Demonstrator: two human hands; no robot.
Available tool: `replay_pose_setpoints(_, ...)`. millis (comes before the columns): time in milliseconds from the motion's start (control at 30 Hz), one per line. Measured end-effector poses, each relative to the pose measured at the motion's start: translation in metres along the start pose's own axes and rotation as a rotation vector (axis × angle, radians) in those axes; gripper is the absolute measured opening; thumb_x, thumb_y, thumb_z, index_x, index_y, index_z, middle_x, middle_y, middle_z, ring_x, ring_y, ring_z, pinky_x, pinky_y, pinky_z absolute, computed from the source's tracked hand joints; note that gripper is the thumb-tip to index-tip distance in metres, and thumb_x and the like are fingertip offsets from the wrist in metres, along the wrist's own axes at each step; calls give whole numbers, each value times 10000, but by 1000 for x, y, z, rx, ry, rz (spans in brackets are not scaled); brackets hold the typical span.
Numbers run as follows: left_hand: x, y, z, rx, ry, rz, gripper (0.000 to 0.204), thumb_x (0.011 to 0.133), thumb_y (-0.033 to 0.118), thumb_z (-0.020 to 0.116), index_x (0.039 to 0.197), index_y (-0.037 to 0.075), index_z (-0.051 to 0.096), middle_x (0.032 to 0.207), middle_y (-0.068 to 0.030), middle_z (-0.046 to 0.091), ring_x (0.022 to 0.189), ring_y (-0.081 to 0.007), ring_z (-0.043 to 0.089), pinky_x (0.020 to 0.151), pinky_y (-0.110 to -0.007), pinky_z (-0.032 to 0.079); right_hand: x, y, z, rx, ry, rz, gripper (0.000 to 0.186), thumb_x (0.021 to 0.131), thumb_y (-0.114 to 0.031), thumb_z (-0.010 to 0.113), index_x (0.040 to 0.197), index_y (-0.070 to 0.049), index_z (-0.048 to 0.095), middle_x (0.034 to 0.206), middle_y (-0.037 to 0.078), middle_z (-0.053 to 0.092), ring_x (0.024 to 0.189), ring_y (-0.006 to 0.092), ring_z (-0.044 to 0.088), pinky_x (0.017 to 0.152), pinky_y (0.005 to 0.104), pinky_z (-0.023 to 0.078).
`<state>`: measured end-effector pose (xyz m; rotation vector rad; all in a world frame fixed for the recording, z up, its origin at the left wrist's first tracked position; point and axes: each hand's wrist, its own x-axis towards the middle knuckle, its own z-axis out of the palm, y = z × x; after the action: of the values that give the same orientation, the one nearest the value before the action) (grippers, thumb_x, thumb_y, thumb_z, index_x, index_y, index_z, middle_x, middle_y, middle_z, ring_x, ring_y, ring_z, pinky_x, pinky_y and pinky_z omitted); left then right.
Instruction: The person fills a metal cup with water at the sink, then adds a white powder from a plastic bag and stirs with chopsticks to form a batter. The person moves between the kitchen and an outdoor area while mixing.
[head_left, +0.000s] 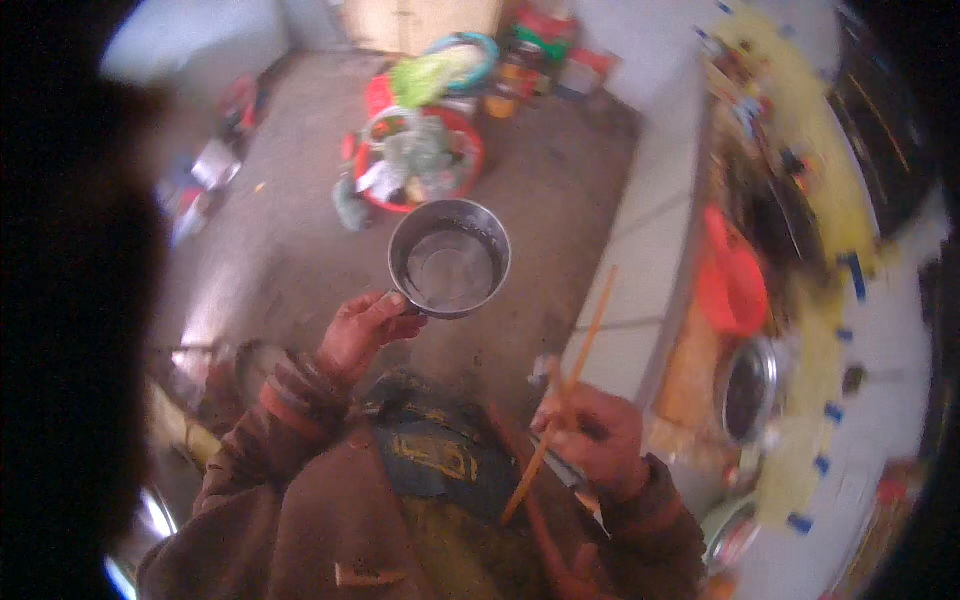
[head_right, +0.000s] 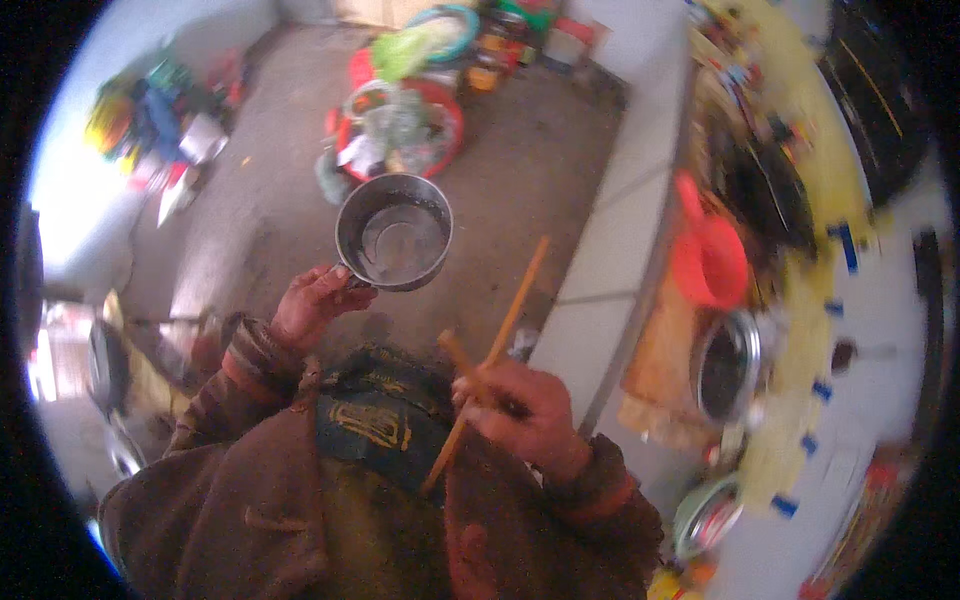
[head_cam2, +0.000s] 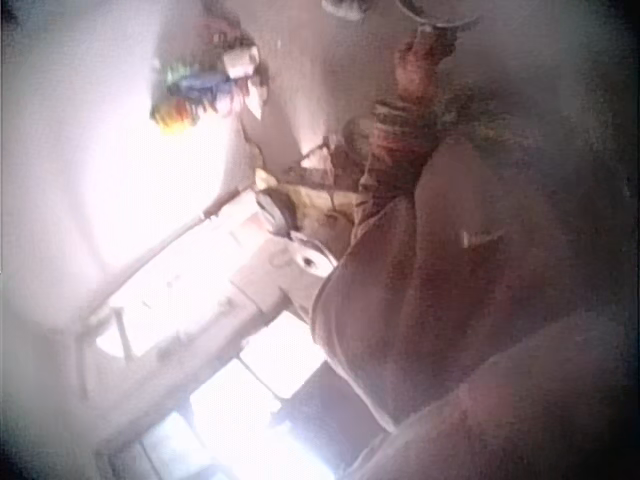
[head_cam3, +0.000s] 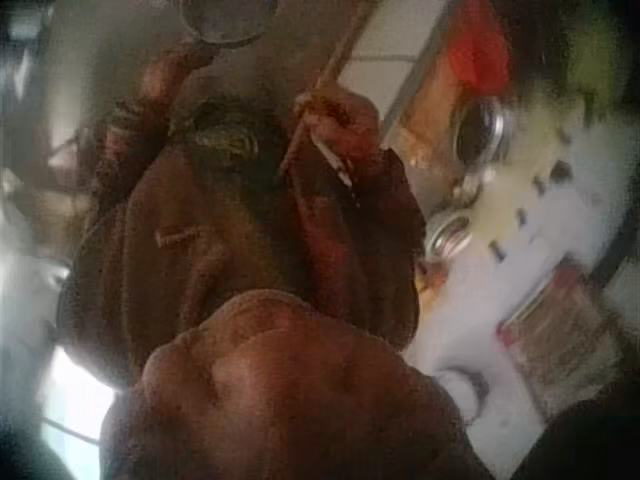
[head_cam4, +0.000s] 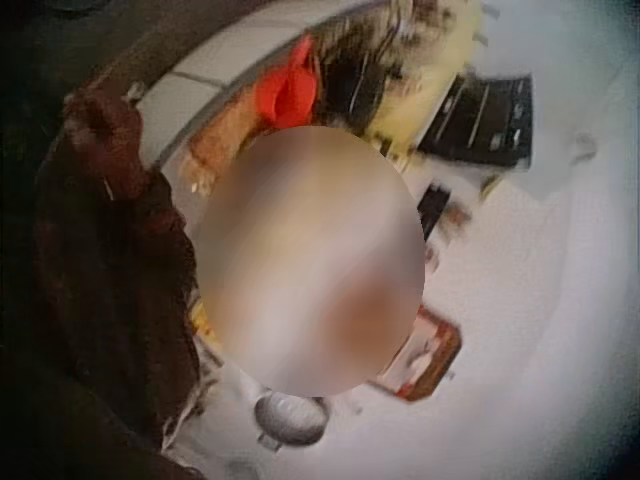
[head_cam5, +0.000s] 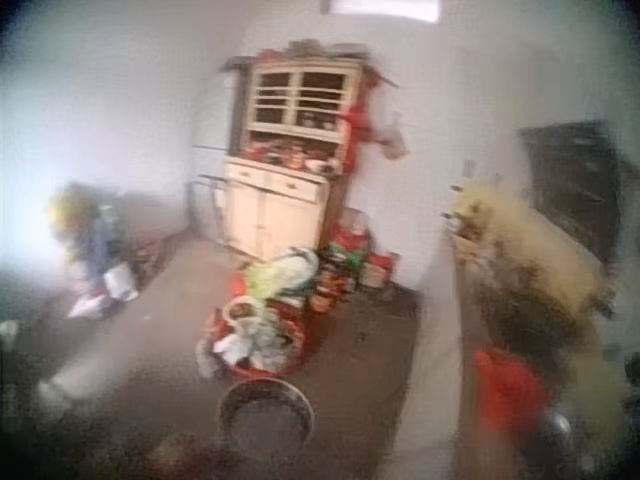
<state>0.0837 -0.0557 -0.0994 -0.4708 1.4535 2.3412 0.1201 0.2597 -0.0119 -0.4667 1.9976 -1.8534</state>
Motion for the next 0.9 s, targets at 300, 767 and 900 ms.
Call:
replay_pose_setpoints(300, -36, 11, -122, -359, 594, 231, 237, 924, 244, 609, 897, 10, 586, 983, -114, 648, 917, -244, 648, 838, -361, 514, 208, 15, 80, -479, -599, -773, 375, 676, -135, 803, 1027, -112, 673, 687, 31, 568, 494, 173, 534, 415, 295, 400)
replay_pose_setpoints(767, -127, 53, -345, -518, 1166, 329, 310, 929, 296, 577, 1008, -1, 617, 950, -92, 662, 876, -172, 632, 768, -292, 473, 485, -46, 342, -619, -707, -1080, 179, 719, -80, 738, 875, -88, 651, 771, 37, 529, 607, 189, 557, 513, 309, 454)
replay_pose_setpoints(900, -127, 87, -404, -565, 1241, 414, 335, 929, 303, 581, 1033, -12, 621, 956, -74, 660, 888, -164, 625, 791, -292, 471, 529, -66, 438, 1, -683, -471, 209, 768, -5, 702, 956, -56, 626, 828, 56, 554, 625, 171, 566, 542, 291, 490)
